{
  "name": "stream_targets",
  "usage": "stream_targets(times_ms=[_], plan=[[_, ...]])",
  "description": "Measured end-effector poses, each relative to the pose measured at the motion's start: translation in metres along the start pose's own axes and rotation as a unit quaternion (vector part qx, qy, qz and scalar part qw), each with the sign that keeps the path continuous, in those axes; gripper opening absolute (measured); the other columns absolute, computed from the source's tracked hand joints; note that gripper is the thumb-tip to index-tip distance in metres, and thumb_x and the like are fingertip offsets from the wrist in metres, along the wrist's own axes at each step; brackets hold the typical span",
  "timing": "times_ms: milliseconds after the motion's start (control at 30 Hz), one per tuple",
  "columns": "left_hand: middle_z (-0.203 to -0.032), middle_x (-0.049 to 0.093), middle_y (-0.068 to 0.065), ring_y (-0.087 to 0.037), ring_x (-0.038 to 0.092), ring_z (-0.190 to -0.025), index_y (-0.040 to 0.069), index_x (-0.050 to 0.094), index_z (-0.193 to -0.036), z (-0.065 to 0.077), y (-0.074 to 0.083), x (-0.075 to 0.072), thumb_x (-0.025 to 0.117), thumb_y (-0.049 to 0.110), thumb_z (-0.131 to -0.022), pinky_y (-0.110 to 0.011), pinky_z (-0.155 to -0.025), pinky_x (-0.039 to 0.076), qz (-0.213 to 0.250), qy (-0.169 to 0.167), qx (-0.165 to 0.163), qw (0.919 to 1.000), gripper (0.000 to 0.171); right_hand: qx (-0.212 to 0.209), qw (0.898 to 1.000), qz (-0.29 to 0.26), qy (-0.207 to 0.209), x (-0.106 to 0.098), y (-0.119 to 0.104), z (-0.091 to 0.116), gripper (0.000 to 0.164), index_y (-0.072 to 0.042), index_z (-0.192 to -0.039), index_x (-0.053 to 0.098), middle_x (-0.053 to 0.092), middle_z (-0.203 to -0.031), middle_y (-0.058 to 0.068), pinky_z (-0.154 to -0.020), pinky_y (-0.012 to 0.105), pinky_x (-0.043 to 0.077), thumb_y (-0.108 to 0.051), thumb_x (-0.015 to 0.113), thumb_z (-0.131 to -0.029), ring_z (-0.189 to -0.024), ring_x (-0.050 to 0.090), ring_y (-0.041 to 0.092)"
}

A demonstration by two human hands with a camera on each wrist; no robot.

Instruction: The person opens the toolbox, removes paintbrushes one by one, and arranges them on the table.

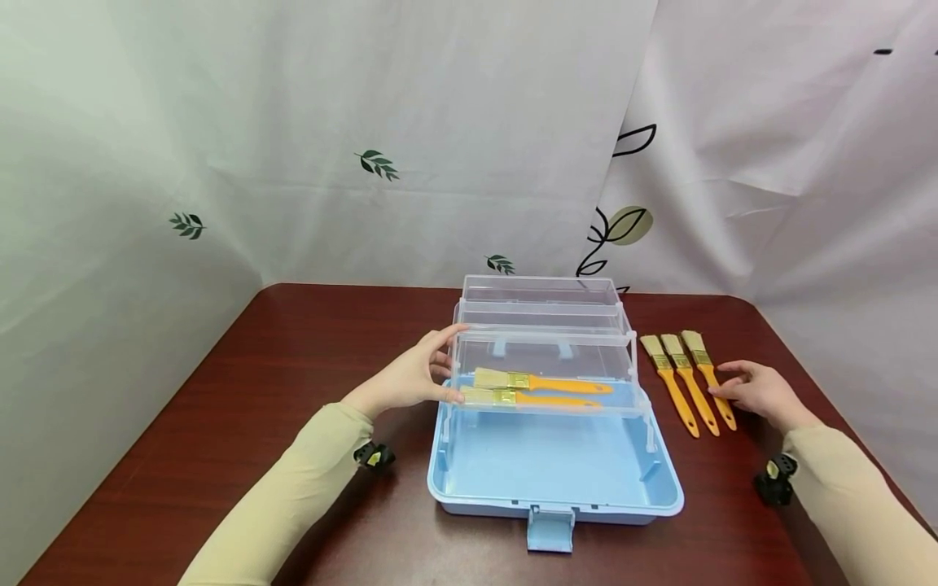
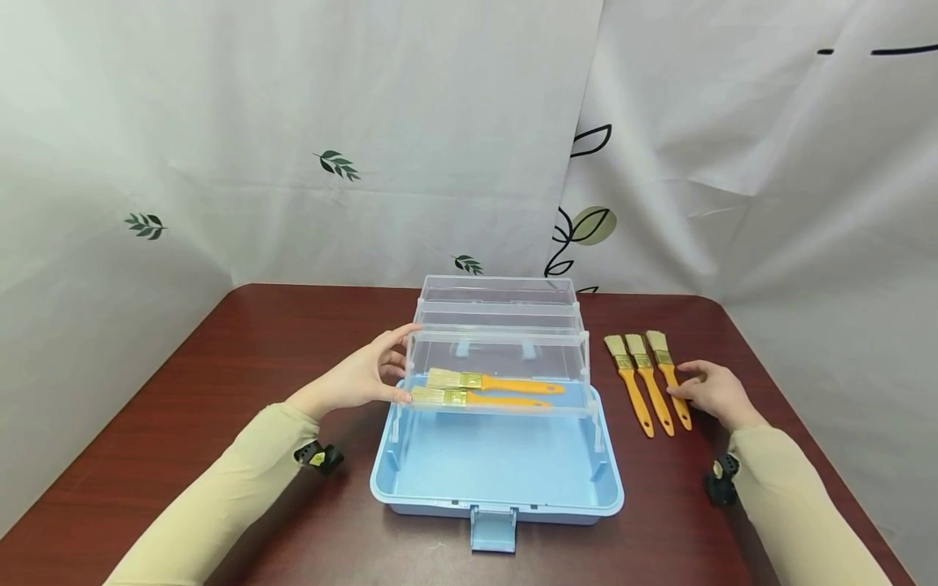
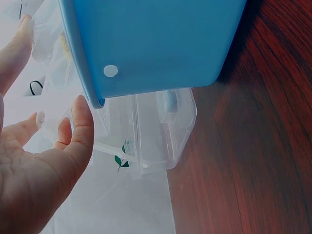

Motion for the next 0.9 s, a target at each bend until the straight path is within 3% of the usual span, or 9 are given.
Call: stream_targets(times_ms=[267, 433, 500, 600, 700, 800, 900], plan=[[-0.131, 0.035, -0.014, -0.026, 0.053, -0.105, 0.022, 0.025, -0.149, 0.0, 0.001, 0.0, 0.084, 0.011, -0.069, -0.04, -0.094, 0.049, 0.002, 0.0, 0.0, 1.0, 0.1, 0.002, 1.0, -0.026, -0.002, -0.002, 0.002, 0.003, 0.07, 0.018, -0.131, 0.034, 0.067, -0.092, 0.012, -0.072, 0.034, 0.056, -0.027, 0.068, -0.088, -0.081, 0.062, 0.011], [-0.134, 0.034, -0.013, -0.026, 0.053, -0.104, 0.024, 0.025, -0.149, 0.001, 0.0, 0.0, 0.084, 0.012, -0.069, -0.038, -0.093, 0.05, 0.001, 0.002, -0.005, 1.0, 0.1, -0.007, 0.998, -0.06, 0.009, -0.005, 0.003, 0.005, 0.071, 0.016, -0.135, 0.031, 0.06, -0.103, 0.018, -0.071, 0.023, 0.055, -0.033, 0.061, -0.092, -0.078, 0.056, -0.007], [-0.135, 0.034, -0.013, -0.026, 0.053, -0.104, 0.024, 0.025, -0.149, 0.001, 0.0, 0.0, 0.084, 0.012, -0.069, -0.037, -0.093, 0.05, 0.002, 0.003, -0.005, 1.0, 0.1, -0.018, 0.996, -0.083, 0.01, -0.006, 0.002, 0.006, 0.072, 0.015, -0.137, 0.029, 0.06, -0.101, 0.01, -0.069, 0.017, 0.054, -0.033, 0.059, -0.094, -0.077, 0.053, -0.013], [-0.135, 0.033, -0.014, -0.025, 0.053, -0.104, 0.024, 0.025, -0.149, 0.001, 0.0, 0.0, 0.084, 0.013, -0.069, -0.037, -0.092, 0.05, 0.001, 0.003, -0.004, 1.0, 0.1, -0.038, 0.992, -0.123, 0.008, -0.008, -0.001, 0.008, 0.068, 0.014, -0.137, 0.028, 0.058, -0.094, -0.012, -0.068, 0.012, 0.051, -0.031, 0.057, -0.095, -0.078, 0.052, -0.016], [-0.136, 0.033, -0.013, -0.025, 0.053, -0.104, 0.024, 0.024, -0.149, 0.001, 0.0, 0.0, 0.085, 0.013, -0.069, -0.037, -0.092, 0.05, 0.0, 0.003, -0.003, 1.0, 0.101, -0.059, 0.983, -0.176, 0.003, -0.009, -0.004, 0.01, 0.044, -0.003, -0.13, 0.044, 0.053, -0.089, -0.028, -0.068, 0.011, 0.05, -0.027, 0.057, -0.096, -0.081, 0.054, -0.015], [-0.136, 0.033, -0.013, -0.025, 0.053, -0.104, 0.025, 0.024, -0.149, 0.001, 0.0, 0.0, 0.085, 0.013, -0.069, -0.037, -0.092, 0.05, -0.001, 0.003, -0.003, 1.0, 0.101, -0.078, 0.971, -0.226, -0.005, -0.01, -0.009, 0.013, 0.018, -0.027, -0.112, 0.051, 0.053, -0.091, -0.031, -0.069, 0.011, 0.05, -0.022, 0.056, -0.096, -0.083, 0.056, -0.013], [-0.136, 0.033, -0.013, -0.025, 0.053, -0.105, 0.025, 0.024, -0.149, 0.001, -0.001, 0.0, 0.085, 0.013, -0.069, -0.037, -0.092, 0.05, -0.002, 0.003, -0.003, 1.0, 0.101, -0.095, 0.96, -0.262, -0.02, -0.007, -0.017, 0.016, 0.02, -0.038, -0.104, 0.051, 0.056, -0.093, -0.028, -0.07, 0.011, 0.05, -0.019, 0.054, -0.097, -0.084, 0.057, -0.009]])
Point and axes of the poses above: each hand's wrist, its own z-axis away from the middle knuckle, its own x-axis out of the palm, y = z × x, the point moved 10 cm from there along -z, towards the middle knuckle
